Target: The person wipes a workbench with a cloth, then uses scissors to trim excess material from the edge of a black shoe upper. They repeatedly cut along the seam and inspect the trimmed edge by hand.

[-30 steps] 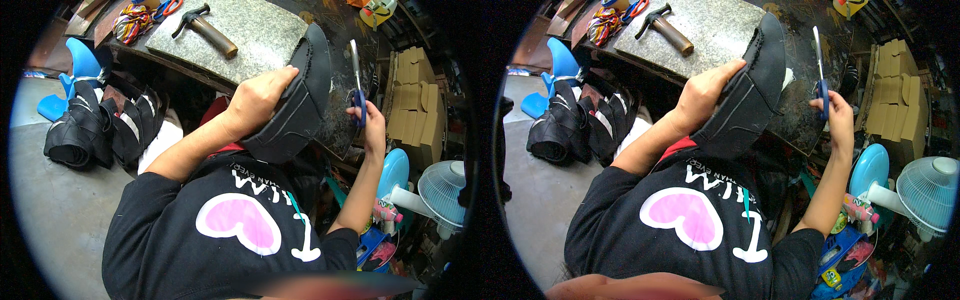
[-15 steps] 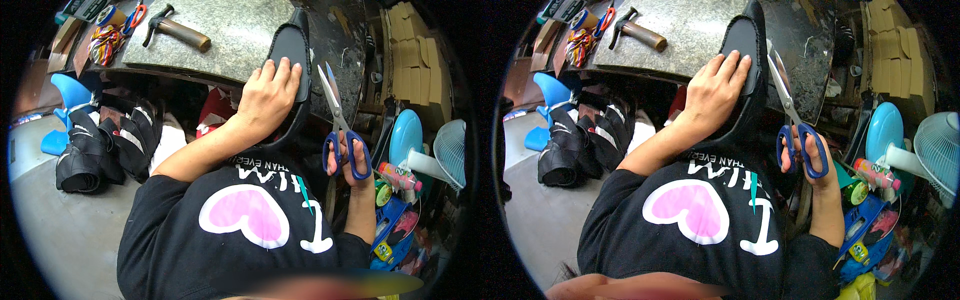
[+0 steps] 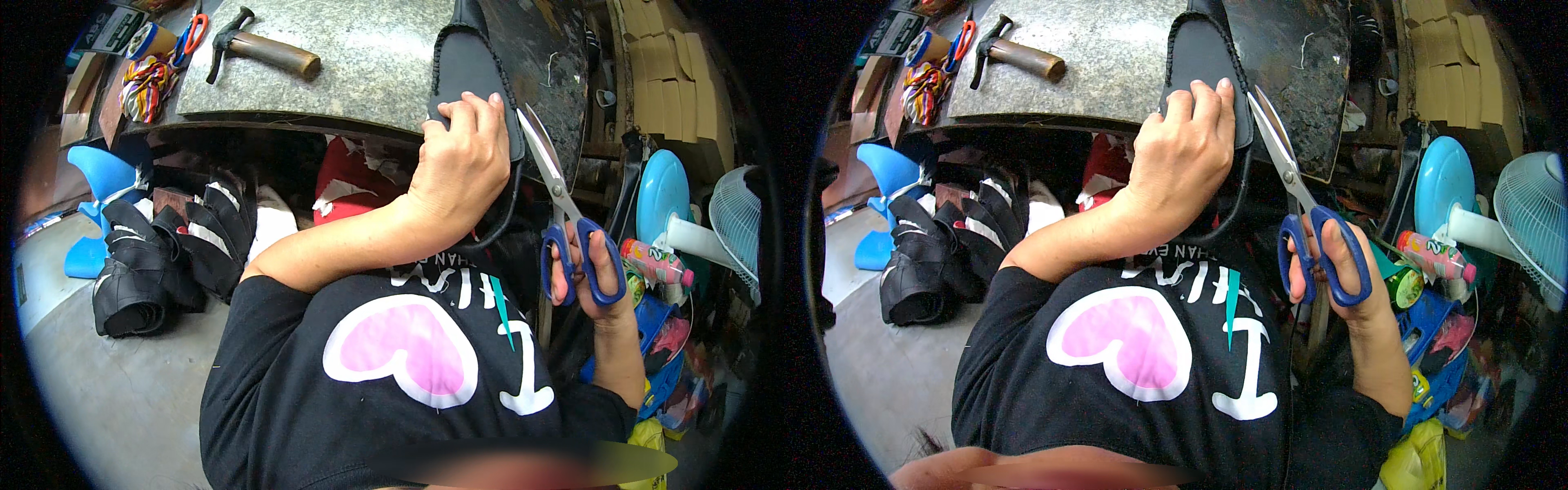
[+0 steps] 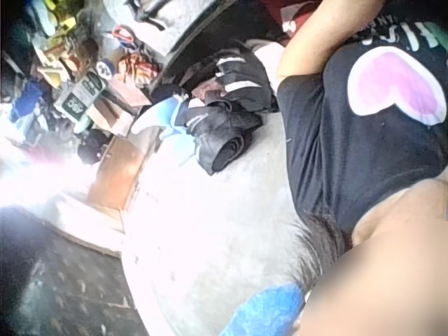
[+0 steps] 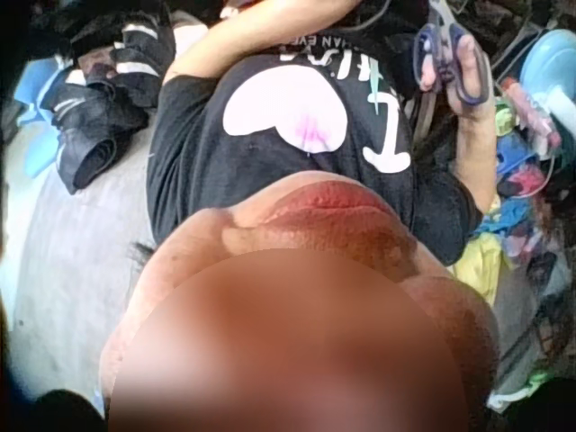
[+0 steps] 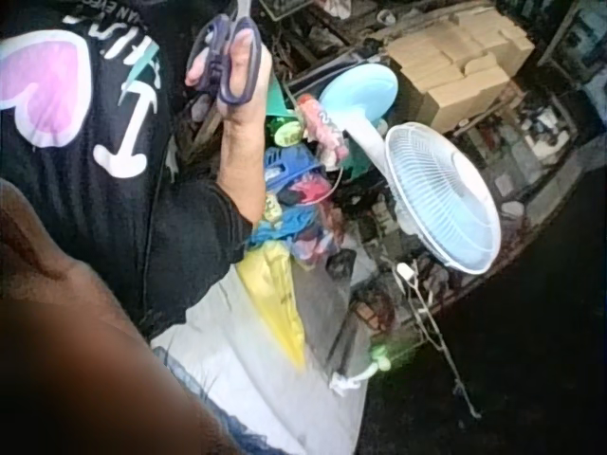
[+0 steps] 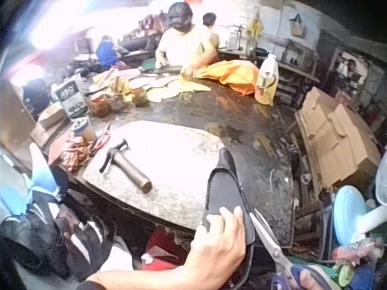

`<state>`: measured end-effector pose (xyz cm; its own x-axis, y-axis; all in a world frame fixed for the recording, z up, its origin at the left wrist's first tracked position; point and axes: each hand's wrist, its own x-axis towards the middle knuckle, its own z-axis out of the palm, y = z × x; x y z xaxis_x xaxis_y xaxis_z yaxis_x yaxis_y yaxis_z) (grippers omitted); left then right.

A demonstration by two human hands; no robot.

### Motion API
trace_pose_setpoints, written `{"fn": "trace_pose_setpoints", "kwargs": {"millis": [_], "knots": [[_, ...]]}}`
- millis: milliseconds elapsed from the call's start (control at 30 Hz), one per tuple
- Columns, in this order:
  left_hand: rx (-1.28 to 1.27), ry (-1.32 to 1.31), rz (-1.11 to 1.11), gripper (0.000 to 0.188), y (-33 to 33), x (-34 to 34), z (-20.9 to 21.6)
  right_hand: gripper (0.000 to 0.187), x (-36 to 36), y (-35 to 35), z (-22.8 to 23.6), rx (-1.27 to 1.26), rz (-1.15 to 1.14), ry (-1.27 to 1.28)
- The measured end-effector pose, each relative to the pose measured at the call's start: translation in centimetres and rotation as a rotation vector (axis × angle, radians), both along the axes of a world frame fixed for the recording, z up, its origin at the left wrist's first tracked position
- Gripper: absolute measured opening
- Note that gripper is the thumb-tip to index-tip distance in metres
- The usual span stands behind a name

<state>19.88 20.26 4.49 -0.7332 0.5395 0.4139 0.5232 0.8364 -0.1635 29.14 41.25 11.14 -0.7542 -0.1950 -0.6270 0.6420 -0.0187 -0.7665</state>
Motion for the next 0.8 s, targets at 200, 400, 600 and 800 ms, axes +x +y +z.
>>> {"fn": "trace_pose_setpoints", "kwargs": {"millis": [200,400,600,800], "knots": [[0.099,0.003,-0.028,0.040,0.9,0.1,0.1,0.065,-0.4,1.0,2.0,0.069,0.020,-0.038],[0.075,-0.023,-0.041,0.039,1.4,0.2,0.0,0.064,-0.8,1.3,2.4,0.099,0.048,-0.038],[0.079,-0.011,-0.063,0.039,1.2,0.1,-0.3,0.066,-1.7,1.6,2.0,0.004,0.003,-0.103],[0.087,-0.013,-0.060,0.039,1.2,0.3,-0.7,0.067,-1.1,0.3,1.5,-0.010,-0.051,-0.108]]}}
